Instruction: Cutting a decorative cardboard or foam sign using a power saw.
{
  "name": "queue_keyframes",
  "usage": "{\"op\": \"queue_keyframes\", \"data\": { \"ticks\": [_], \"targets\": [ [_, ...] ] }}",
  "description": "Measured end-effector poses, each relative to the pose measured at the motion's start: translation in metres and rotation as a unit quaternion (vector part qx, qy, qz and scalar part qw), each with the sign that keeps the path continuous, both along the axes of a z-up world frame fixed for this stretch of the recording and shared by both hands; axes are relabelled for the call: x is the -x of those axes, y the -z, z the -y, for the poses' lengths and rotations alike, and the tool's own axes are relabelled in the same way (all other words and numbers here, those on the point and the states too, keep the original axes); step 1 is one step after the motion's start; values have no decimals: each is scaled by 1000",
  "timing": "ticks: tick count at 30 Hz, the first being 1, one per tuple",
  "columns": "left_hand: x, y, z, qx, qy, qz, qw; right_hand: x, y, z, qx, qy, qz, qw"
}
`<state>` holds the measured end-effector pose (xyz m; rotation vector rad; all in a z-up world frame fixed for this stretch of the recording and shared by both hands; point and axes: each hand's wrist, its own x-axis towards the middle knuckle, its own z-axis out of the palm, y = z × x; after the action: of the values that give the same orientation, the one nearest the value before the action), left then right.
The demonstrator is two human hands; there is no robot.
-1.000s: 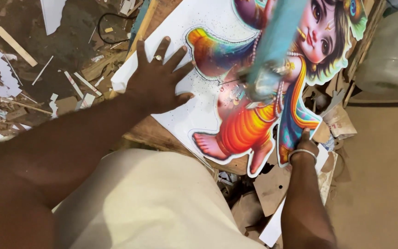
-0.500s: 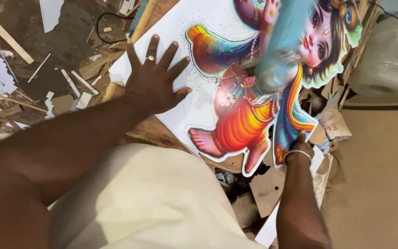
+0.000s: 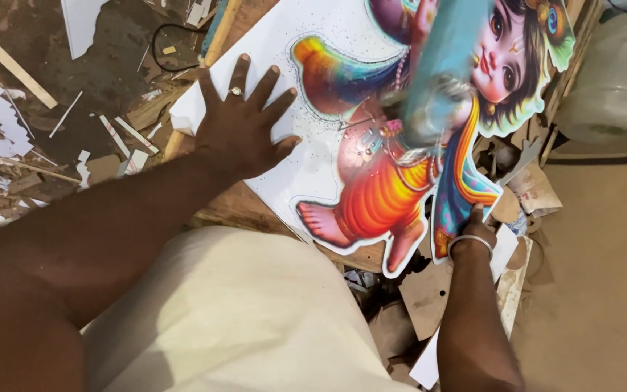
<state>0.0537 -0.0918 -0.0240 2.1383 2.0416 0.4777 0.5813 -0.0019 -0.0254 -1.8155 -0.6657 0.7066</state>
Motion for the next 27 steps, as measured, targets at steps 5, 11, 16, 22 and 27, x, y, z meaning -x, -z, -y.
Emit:
{"op": "queue_keyframes", "data": {
  "ticks": [5,11,16,22,27],
  "targets": [
    [3,0,-3,5,-1,3,1000,-6,5,-5,35,17,21,999],
    [3,5,-5,-30,4,-3,1000,-10,9,-2,13,5,13,1000],
    [5,3,-5,-30,9,22,999,-11,13,-1,-24,-23,-5,999],
    [5,7,-9,-35,9,23,999,-6,10,2,-22,0,-33,999],
    [5,7,-10,-43,9,22,999,-5,9,10,-44,-14,-38,998]
  ]
}}
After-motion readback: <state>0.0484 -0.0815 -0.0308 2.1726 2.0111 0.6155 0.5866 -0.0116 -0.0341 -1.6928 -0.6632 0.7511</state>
